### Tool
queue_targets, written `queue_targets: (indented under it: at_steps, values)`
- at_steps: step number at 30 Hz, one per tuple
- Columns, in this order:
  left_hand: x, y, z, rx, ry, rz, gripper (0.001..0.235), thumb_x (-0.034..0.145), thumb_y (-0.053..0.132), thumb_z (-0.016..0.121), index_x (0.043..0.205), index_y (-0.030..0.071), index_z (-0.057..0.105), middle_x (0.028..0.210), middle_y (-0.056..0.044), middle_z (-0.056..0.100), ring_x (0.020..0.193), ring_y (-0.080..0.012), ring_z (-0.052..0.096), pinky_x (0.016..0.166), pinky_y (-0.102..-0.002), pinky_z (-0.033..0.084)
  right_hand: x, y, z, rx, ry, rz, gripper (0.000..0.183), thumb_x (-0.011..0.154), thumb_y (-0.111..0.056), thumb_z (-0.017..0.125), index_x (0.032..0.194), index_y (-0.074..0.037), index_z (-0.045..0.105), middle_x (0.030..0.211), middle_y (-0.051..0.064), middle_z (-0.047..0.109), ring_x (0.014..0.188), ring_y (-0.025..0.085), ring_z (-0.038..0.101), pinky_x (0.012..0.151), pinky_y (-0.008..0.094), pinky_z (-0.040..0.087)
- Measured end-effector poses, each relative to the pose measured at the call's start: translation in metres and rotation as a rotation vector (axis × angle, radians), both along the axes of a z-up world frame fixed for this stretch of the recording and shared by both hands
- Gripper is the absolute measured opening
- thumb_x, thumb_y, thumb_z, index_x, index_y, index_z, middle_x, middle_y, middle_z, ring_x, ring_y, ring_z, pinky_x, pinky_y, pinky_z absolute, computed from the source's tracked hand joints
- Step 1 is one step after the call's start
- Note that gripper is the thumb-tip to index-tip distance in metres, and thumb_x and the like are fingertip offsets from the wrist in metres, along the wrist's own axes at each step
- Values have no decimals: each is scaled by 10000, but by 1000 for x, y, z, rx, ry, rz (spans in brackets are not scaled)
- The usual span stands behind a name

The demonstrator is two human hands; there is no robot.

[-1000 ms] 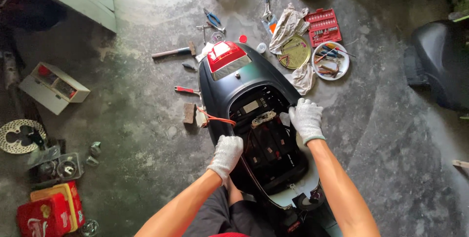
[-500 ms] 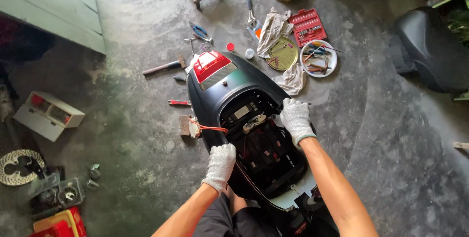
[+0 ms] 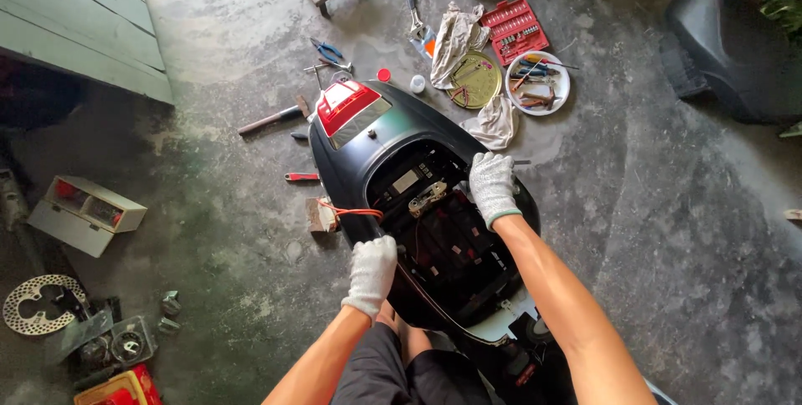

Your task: The person works on the rear section of a scooter, using a screwdriver to tighten screws on the taillight assembly. They then move to the under-seat area, manipulating wires and components within the battery compartment.

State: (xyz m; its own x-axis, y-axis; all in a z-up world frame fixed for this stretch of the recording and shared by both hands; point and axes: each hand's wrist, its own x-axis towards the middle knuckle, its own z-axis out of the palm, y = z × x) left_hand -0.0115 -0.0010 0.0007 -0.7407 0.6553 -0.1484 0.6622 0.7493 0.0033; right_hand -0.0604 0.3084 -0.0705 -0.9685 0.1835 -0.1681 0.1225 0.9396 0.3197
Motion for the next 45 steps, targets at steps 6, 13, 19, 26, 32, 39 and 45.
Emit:
queue_targets:
  at_steps: [6, 13, 19, 26, 32, 39, 45]
  values:
    - [-1, 2, 1, -59, -82, -86, 31, 885, 129, 610, 895, 117, 637, 870, -81, 636, 829, -260, 647, 755, -401, 485, 0, -2, -4, 43, 2, -64, 168, 972, -200, 534, 1073, -113, 635, 996, 89, 688, 889, 252, 669, 794, 475, 454]
    - [36, -65, 42, 409, -205, 128, 342, 785, 56, 592, 1118, 61, 670, 1129, -109, 683, 1018, -316, 643, 875, -444, 500, 9, 0, 33, -82, 115, 15, 341, 837, -404, 624, 1009, -111, 653, 948, 104, 706, 849, 278, 687, 735, 495, 479]
    - [132, -176, -4, 147, -568, 506, 256, 874, 219, 629, 1097, 108, 688, 1098, -120, 711, 1048, -350, 653, 910, -465, 500, 12, 9, 16, -93, 83, 7, 236, 999, -368, 616, 1026, -133, 632, 981, 87, 702, 881, 284, 692, 769, 496, 489]
    - [248, -286, -80, 66, -859, 913, 295, 899, 319, 625, 1074, 131, 771, 1092, -130, 765, 1085, -326, 697, 942, -408, 546, 14, 14, 26, -173, 201, 34, 369, 845, -394, 677, 1055, -92, 646, 963, 106, 696, 865, 292, 689, 724, 489, 485]
    - [253, -275, -65, 47, -984, 1196, 352, 926, 366, 617, 1149, 147, 779, 978, -126, 821, 901, -238, 780, 848, -360, 578, 14, 8, 35, -216, 77, -38, 271, 1009, -404, 661, 1042, -136, 637, 975, 100, 694, 927, 316, 689, 817, 515, 494]
    - [238, -245, -56, 276, -998, 1242, 334, 917, 304, 613, 1133, 113, 782, 984, -76, 824, 836, -189, 778, 794, -333, 576, 10, 23, -3, -171, 177, 54, 215, 964, -295, 655, 1073, -109, 648, 964, 93, 711, 881, 293, 702, 769, 485, 504]
    - [228, -241, -51, 292, -995, 1207, 311, 922, 279, 620, 1128, 113, 783, 969, -73, 820, 837, -179, 776, 787, -328, 577, 6, 10, 40, -186, 58, 49, 257, 918, -321, 633, 1039, -95, 631, 957, 110, 712, 877, 299, 709, 758, 506, 503]
